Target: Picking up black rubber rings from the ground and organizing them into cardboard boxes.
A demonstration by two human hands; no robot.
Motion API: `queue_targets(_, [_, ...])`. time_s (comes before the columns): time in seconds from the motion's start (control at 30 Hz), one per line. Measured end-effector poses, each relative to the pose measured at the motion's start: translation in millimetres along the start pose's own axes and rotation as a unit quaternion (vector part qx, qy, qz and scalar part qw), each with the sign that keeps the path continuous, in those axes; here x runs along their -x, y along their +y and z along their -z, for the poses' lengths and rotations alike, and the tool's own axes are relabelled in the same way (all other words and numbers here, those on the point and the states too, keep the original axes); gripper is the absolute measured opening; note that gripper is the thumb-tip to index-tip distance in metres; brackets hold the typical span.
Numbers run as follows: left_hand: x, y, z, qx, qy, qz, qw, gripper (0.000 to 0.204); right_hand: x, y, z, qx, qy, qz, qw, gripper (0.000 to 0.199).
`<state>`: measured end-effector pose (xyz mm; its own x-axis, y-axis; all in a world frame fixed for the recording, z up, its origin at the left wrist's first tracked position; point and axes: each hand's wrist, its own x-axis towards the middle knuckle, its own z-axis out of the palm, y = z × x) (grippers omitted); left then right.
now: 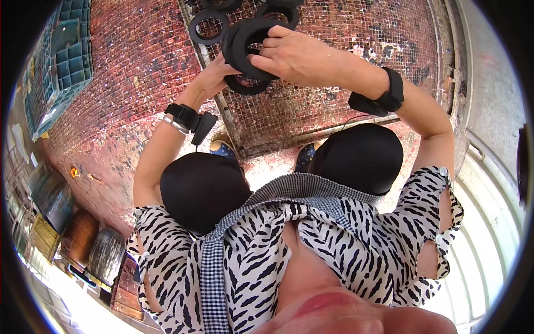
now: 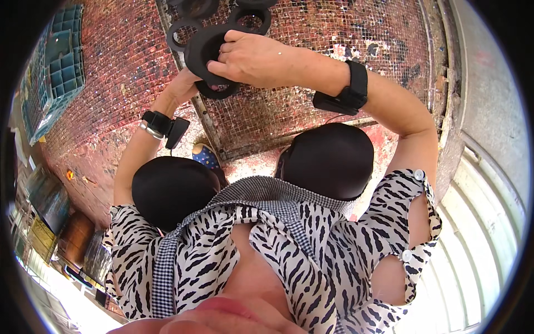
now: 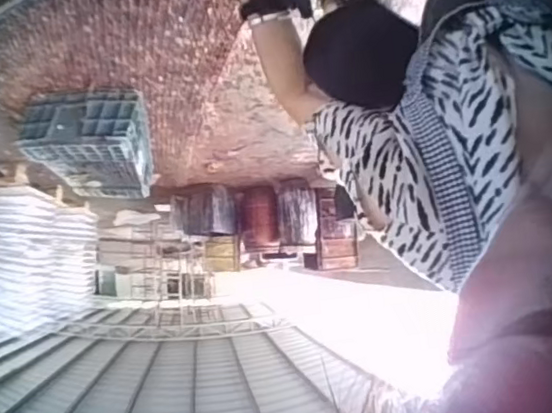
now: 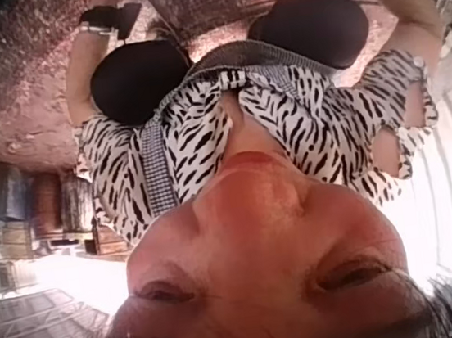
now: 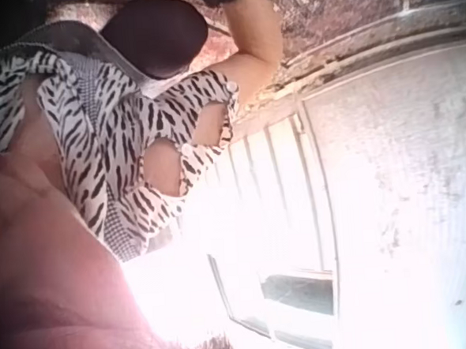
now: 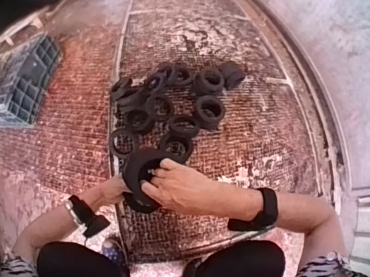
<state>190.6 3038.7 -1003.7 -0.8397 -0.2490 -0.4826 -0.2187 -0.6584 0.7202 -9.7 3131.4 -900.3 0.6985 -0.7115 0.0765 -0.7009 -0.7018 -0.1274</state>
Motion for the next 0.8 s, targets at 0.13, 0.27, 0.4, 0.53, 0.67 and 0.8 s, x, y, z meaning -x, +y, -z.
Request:
queue_targets(0.13, [2.9,1.7,5.9,0.076,-0.094,-0.045,0.992,0.075,6.0,5.0,-6.4,0.017,-0.017,0.004,1.0,0.024])
queue_targets(0.27, [6.4,-1.5,-1.9,0.109,-0.072,-0.027,0.991,0.072,-4.3,-5.8,-16.0,0.03,-0.031,0.037,0.998,0.018])
queue_targets(0.4, [4.5,-4.2,-7.1,0.171,0.038,0.015,0.984,0.062,-17.6,-10.7,-24.7,0.055,-0.002,0.075,0.996,0.015])
queue_targets(0.53, [8.5,-25.1,10.0,0.126,0.039,0.038,0.99,0.049,-20.0,-14.1,-32.2,0.009,0.06,0.111,0.992,0.02])
queue_targets(0.67, [9.7,-28.2,-2.7,0.056,0.025,0.003,0.998,0.042,-21.8,-13.0,-38.5,-0.028,0.093,0.132,0.987,0.025])
queue_targets(0.8, [6.5,-39.6,4.1,0.061,0.037,-0.017,0.997,0.037,-31.8,-17.7,-24.6,-0.07,0.083,0.143,0.984,0.041])
